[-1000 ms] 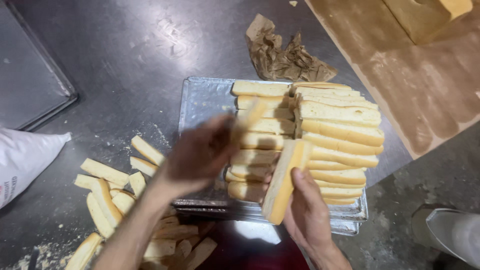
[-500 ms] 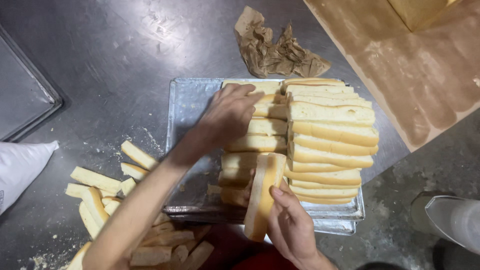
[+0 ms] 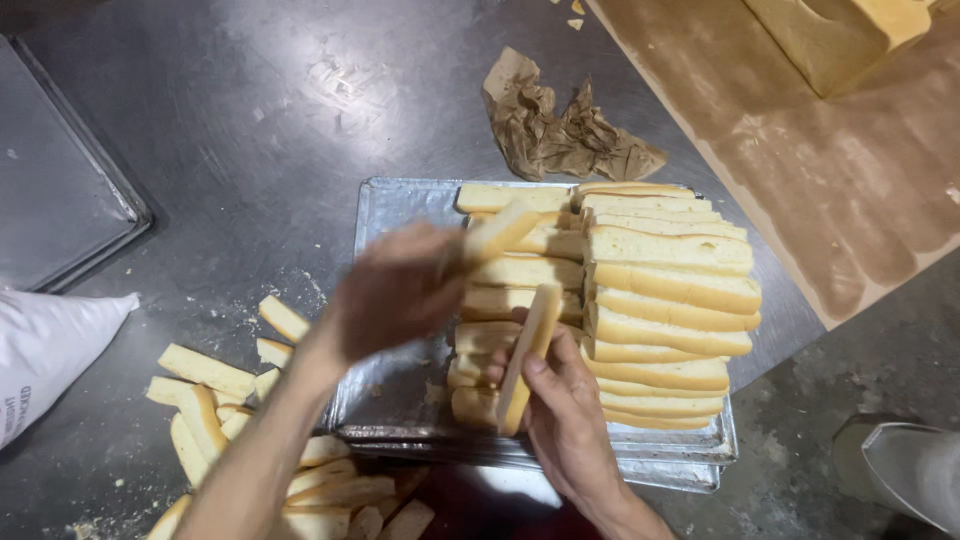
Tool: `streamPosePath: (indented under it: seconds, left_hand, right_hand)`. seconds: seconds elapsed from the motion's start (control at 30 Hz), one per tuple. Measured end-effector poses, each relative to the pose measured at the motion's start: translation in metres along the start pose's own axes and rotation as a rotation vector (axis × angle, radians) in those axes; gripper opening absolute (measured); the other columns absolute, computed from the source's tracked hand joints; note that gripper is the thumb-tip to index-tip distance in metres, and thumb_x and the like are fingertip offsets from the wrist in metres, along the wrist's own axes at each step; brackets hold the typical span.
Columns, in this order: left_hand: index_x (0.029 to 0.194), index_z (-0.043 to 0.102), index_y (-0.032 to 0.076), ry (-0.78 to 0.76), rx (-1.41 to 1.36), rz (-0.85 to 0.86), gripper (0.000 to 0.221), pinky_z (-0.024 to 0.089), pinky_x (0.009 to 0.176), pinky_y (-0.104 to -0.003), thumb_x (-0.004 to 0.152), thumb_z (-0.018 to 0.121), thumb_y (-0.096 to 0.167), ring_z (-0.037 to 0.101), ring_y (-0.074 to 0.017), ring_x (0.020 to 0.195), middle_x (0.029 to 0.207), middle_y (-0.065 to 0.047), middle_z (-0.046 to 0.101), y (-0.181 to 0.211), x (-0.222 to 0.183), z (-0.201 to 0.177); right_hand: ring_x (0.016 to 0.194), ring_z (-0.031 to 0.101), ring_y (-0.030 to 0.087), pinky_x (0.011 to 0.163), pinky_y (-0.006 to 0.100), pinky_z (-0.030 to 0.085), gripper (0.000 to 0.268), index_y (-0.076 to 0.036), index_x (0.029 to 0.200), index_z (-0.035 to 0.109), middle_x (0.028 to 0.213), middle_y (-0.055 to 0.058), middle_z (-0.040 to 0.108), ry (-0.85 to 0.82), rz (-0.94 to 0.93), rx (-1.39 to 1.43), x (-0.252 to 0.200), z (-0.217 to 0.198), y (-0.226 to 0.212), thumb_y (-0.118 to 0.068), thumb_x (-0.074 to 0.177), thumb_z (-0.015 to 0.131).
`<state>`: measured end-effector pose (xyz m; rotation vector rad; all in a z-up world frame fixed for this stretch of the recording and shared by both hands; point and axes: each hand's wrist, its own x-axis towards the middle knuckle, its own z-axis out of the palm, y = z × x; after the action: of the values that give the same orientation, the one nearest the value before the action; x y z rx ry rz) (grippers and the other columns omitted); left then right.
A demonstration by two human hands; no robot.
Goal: The person sorts sliced bread rolls by picking them up from a pile on a metal tray and placing them into a large white bag.
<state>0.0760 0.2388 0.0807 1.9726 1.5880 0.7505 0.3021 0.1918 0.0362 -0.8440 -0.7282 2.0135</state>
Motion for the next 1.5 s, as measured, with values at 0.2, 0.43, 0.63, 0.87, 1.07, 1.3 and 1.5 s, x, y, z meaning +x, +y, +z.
streamPosePath:
  seconds: [0.2,0.43,0.63,0.87,1.07,1.3,1.5]
  left_hand:
    - [0.122,0.07,0.008,-0.297,0.324,-0.051,0.041,0.038,0.11,-0.054,0.083,0.055,0.005,0.057,-0.0295,0.117,0.116,-0.015,0.067,-0.035,0.1,0.026]
    - [0.138,0.058,0.002,-0.274,0.259,-0.073,0.041,0.038,0.113,-0.05,0.099,0.049,0.009,0.05,-0.0329,0.128,0.138,-0.019,0.056,-0.028,0.101,0.063]
    - [0.144,0.055,0.001,-0.297,-0.251,-0.149,0.062,0.051,0.098,-0.046,0.097,0.075,0.037,0.062,-0.0346,0.119,0.137,-0.021,0.055,0.024,-0.015,0.022]
    - [0.14,0.058,0.009,-0.031,0.016,-0.07,0.054,0.06,0.079,-0.044,0.091,0.069,0.025,0.069,-0.031,0.092,0.105,-0.014,0.068,0.049,-0.045,0.007]
    - [0.139,0.064,0.012,-0.041,-0.003,0.015,0.04,0.056,0.076,-0.038,0.1,0.062,0.021,0.064,-0.021,0.074,0.079,-0.015,0.066,0.011,-0.002,0.018]
    - [0.124,0.067,-0.001,-0.111,0.373,0.272,0.038,0.046,0.091,-0.051,0.088,0.053,0.003,0.065,-0.0262,0.092,0.097,-0.015,0.071,-0.045,0.08,0.063]
    - [0.126,0.064,-0.001,0.107,0.437,0.44,0.041,0.04,0.105,-0.055,0.087,0.053,0.004,0.058,-0.0338,0.118,0.132,-0.024,0.064,-0.053,0.084,0.091]
  right_hand:
    - [0.094,0.062,0.019,0.086,0.034,0.054,0.048,-0.002,0.14,0.051,0.097,0.012,0.062,0.017,0.141,-0.04,-0.012,-0.004,0.007,-0.023,0.098,0.062]
    - [0.092,0.06,0.017,0.083,0.035,0.051,0.041,-0.001,0.131,0.05,0.106,0.008,0.064,-0.096,0.073,-0.025,-0.013,-0.015,0.01,-0.013,0.097,0.07]
    - [0.098,0.063,0.016,0.09,0.033,0.054,0.043,-0.005,0.135,0.047,0.112,0.007,0.064,0.018,0.016,0.094,0.004,-0.008,0.019,-0.021,0.098,0.062]
    - [0.116,0.054,0.022,0.104,0.034,0.045,0.064,0.001,0.157,0.032,0.133,0.014,0.051,-0.268,-0.007,0.486,0.012,0.012,0.019,-0.044,0.112,0.038]
    - [0.142,0.042,0.026,0.122,0.039,0.032,0.076,0.001,0.161,0.017,0.161,0.021,0.032,-0.179,0.003,0.275,0.019,0.021,0.0,-0.046,0.105,0.037]
    - [0.15,0.037,0.033,0.125,0.045,0.026,0.084,0.006,0.162,0.015,0.167,0.024,0.026,-0.277,0.141,0.333,-0.005,0.002,0.004,-0.055,0.105,0.029]
    - [0.149,0.039,0.035,0.123,0.047,0.029,0.08,0.009,0.161,0.022,0.164,0.025,0.033,-0.342,0.12,0.152,-0.01,-0.008,0.001,-0.05,0.108,0.031]
